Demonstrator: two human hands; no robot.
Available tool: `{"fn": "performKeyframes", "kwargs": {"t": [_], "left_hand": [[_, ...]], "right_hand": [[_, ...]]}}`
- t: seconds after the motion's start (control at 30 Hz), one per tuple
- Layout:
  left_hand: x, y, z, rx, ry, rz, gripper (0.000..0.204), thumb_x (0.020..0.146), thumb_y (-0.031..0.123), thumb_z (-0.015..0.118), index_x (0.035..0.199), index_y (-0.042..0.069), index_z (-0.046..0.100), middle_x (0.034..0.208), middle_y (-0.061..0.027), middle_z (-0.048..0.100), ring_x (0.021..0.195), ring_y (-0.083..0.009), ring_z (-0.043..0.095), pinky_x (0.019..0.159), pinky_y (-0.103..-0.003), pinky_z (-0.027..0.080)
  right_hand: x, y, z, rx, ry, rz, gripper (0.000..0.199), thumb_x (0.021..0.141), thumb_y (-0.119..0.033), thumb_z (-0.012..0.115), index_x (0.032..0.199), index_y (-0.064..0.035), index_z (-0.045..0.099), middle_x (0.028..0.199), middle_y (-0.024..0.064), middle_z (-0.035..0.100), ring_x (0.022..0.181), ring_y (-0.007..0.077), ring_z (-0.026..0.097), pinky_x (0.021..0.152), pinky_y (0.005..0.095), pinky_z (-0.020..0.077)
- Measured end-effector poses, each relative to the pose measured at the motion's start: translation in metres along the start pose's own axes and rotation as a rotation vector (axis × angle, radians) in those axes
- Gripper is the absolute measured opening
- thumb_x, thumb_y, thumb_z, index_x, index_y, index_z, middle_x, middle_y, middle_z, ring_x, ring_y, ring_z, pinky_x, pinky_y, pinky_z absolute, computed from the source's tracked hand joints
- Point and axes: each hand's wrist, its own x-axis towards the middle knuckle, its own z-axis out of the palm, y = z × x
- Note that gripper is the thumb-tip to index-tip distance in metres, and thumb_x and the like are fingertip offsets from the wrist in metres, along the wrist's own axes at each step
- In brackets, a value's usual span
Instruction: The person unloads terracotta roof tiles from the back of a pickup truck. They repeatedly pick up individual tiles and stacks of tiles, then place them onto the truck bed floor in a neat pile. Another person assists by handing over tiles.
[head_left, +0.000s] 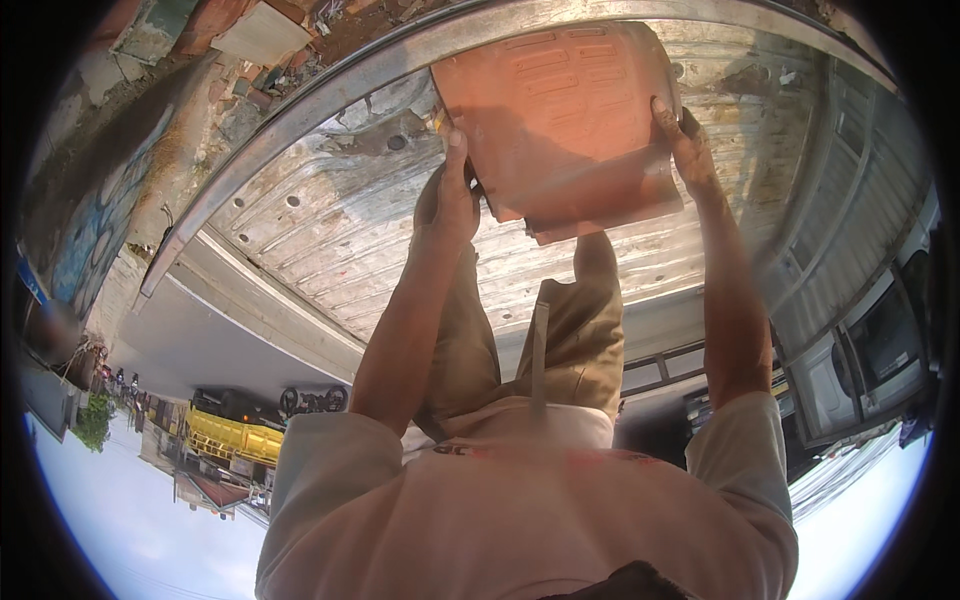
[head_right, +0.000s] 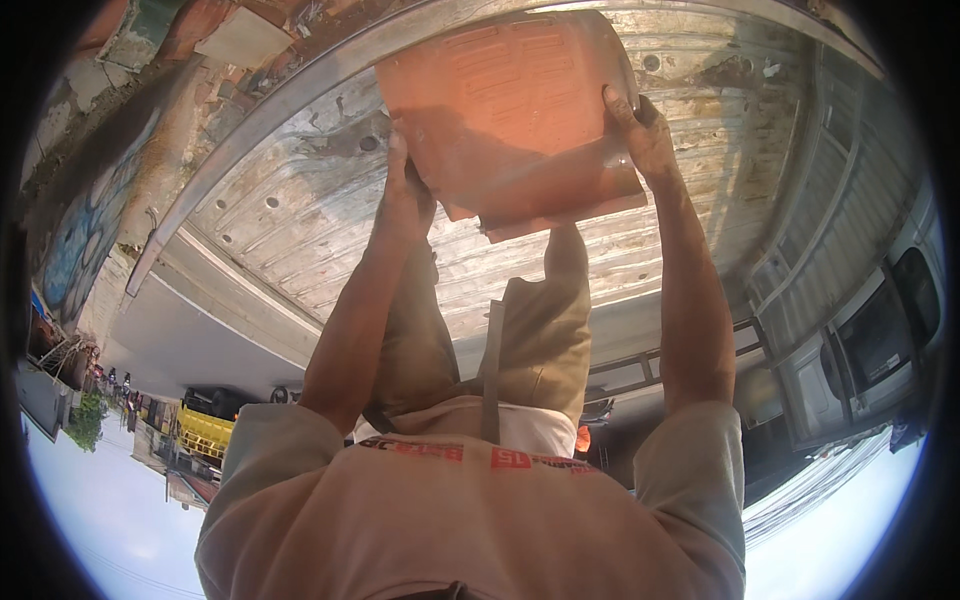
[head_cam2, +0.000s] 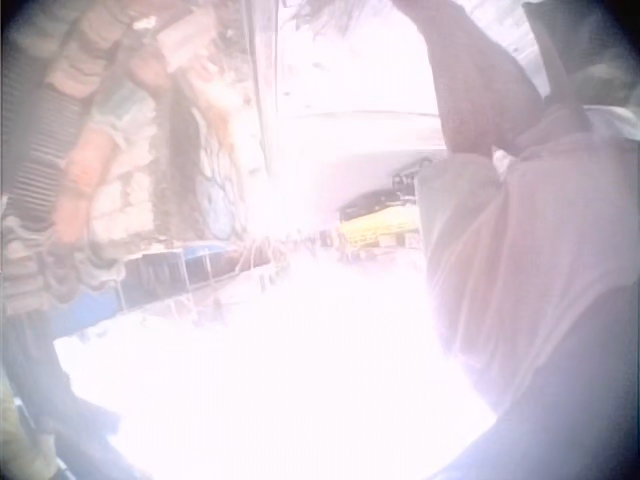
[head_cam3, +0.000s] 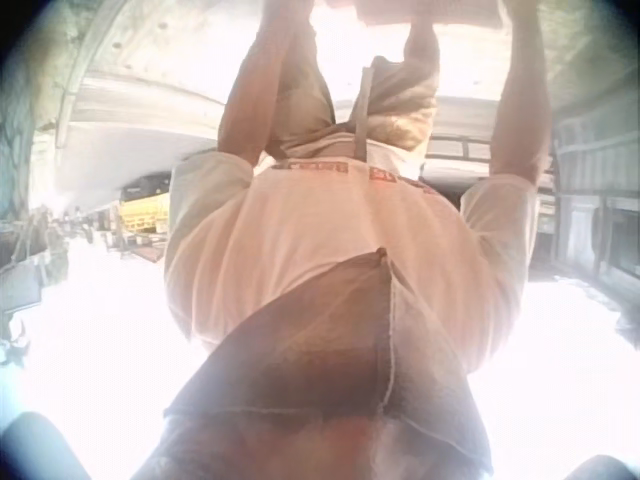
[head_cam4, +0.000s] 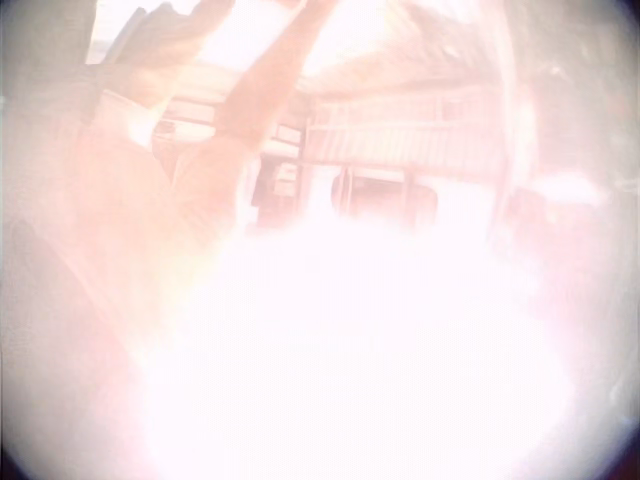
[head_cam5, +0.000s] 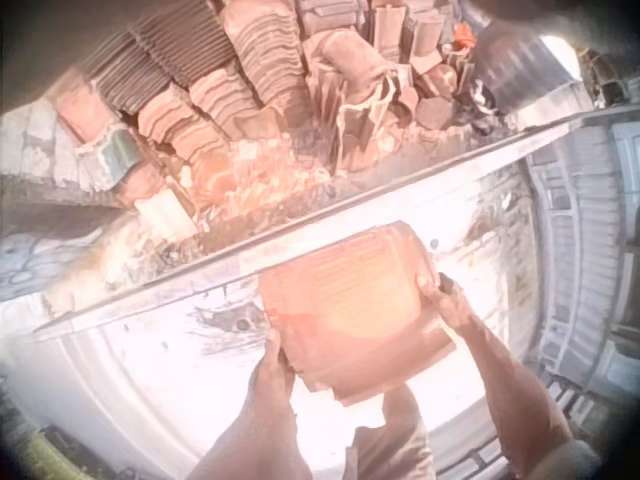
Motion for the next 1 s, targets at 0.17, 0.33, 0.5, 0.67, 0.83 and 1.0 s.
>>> {"fn": "performKeyframes", "kwargs": {"t": [0.17, 0.33, 0.5, 0.67, 0.83, 1.0], "left_hand": [[0.000, -0.016, 0.013, 0.074, 0.086, 0.027, 0.072, 0.097, 0.057, 0.048, 0.144, 0.004, 0.038, 0.138, -0.0112, 0.051, 0.128, -0.0250, 0.049, 0.111, -0.041, 0.038], [-0.011, -0.015, 0.036, 0.025, 0.241, 0.024, 0.073, 0.095, 0.055, 0.053, 0.143, 0.000, 0.040, 0.134, -0.0128, 0.053, 0.123, -0.0248, 0.053, 0.103, -0.038, 0.044], [-0.027, -0.021, 0.049, 0.196, 0.250, 0.087, 0.068, 0.095, 0.044, 0.059, 0.143, 0.000, 0.038, 0.135, -0.0136, 0.050, 0.124, -0.0255, 0.052, 0.104, -0.043, 0.045], [-0.046, -0.005, 0.081, 0.463, 0.019, 0.165, 0.073, 0.090, 0.039, 0.066, 0.142, -0.003, 0.038, 0.135, -0.0155, 0.049, 0.125, -0.0263, 0.051, 0.102, -0.041, 0.046], [-0.057, -0.002, 0.114, 0.418, 0.078, 0.260, 0.071, 0.087, 0.031, 0.066, 0.141, -0.005, 0.038, 0.132, -0.0152, 0.050, 0.121, -0.0254, 0.052, 0.099, -0.039, 0.047], [-0.091, -0.017, 0.151, 0.674, 0.232, 0.304, 0.069, 0.088, 0.017, 0.063, 0.144, -0.007, 0.032, 0.130, -0.0161, 0.051, 0.116, -0.0235, 0.052, 0.101, -0.037, 0.043]], "right_hand": [[-0.002, -0.003, -0.003, 0.067, -0.061, -0.029, 0.084, 0.085, -0.062, 0.065, 0.124, 0.0112, 0.056, 0.113, 0.0242, 0.065, 0.102, 0.0298, 0.065, 0.085, 0.0360, 0.0527], [0.011, 0.019, 0.002, -0.066, -0.014, -0.037, 0.089, 0.081, -0.066, 0.067, 0.123, 0.0115, 0.056, 0.108, 0.0251, 0.065, 0.100, 0.0295, 0.065, 0.084, 0.0363, 0.0536], [0.000, 0.017, 0.003, 0.148, -0.007, 0.051, 0.085, 0.083, -0.059, 0.070, 0.127, 0.0120, 0.054, 0.112, 0.0202, 0.065, 0.098, 0.0237, 0.064, 0.084, 0.0334, 0.0515], [0.005, 0.023, -0.013, 0.481, -0.004, 0.201, 0.089, 0.074, -0.056, 0.080, 0.124, 0.0126, 0.052, 0.110, 0.0248, 0.062, 0.094, 0.0303, 0.066, 0.080, 0.0387, 0.0550], [0.018, 0.041, -0.014, 0.370, -0.036, 0.094, 0.080, 0.074, -0.058, 0.079, 0.114, 0.0094, 0.061, 0.092, 0.0167, 0.068, 0.084, 0.0239, 0.067, 0.074, 0.0340, 0.0555], [-0.014, 0.019, -0.040, 0.509, -0.103, 0.099, 0.076, 0.078, -0.059, 0.075, 0.114, 0.0059, 0.063, 0.089, 0.0129, 0.066, 0.077, 0.0177, 0.063, 0.070, 0.0305, 0.0529]]}}
